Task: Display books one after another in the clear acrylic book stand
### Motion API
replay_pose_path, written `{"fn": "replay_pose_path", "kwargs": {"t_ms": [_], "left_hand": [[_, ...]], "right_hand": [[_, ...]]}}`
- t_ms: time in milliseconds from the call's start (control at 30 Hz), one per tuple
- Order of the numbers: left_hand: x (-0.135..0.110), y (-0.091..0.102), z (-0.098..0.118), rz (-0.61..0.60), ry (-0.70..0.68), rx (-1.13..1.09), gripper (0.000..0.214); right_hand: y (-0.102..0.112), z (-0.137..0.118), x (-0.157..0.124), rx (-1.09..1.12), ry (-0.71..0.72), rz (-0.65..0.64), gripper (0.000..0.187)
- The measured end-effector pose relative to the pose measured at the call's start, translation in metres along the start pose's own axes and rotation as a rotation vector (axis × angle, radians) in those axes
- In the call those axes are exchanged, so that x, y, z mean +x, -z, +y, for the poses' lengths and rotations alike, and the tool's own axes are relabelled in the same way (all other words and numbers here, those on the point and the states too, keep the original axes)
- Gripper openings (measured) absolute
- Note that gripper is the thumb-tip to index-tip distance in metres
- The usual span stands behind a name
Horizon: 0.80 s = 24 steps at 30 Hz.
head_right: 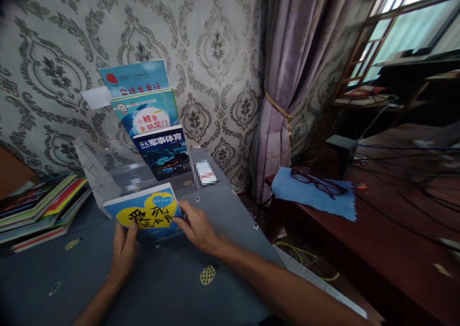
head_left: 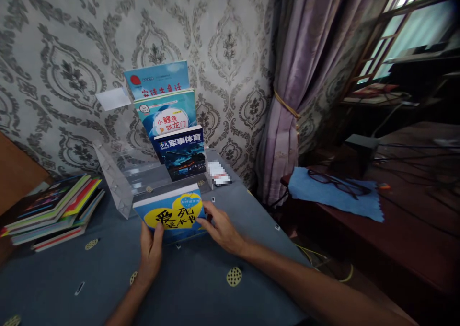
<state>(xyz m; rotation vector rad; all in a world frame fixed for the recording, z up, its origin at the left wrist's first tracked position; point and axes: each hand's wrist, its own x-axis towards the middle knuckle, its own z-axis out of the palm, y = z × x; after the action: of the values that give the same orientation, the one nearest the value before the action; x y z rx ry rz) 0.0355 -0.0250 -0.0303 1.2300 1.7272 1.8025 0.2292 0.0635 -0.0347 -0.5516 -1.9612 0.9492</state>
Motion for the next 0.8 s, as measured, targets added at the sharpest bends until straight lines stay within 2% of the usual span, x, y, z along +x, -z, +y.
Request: {"fn": "replay_pose_path", "kwargs": {"t_ms": [233, 333, 500, 633, 800], "left_hand": [[0.0, 0.005, -0.028, -0.045, 0.012, 0.012, 0.066], [0.001, 0.007, -0.04, -0.026, 0.003, 0.042, 0.067], [0.004, 0.011, -0.054, -0.08, -0.063, 0.077, 0.063], [0.006, 0.016, -0.058, -0.113, -0.105, 0.157, 0.055], [0.008, 0.015, -0.052, -0.12, -0.187, 0.202, 0.049]], "right_hand": [[-0.002, 0.0, -0.004, -0.044, 0.03, 0.015, 0.024], [-0.002, 0.001, -0.007, -0.09, 0.024, 0.021, 0.027], [-0.001, 0.003, -0.009, -0.131, 0.068, 0.005, 0.038], [0.0, 0.006, -0.01, -0.171, 0.069, 0.011, 0.042], [0.0, 0.009, -0.011, -0.22, 0.051, 0.012, 0.044]]}}
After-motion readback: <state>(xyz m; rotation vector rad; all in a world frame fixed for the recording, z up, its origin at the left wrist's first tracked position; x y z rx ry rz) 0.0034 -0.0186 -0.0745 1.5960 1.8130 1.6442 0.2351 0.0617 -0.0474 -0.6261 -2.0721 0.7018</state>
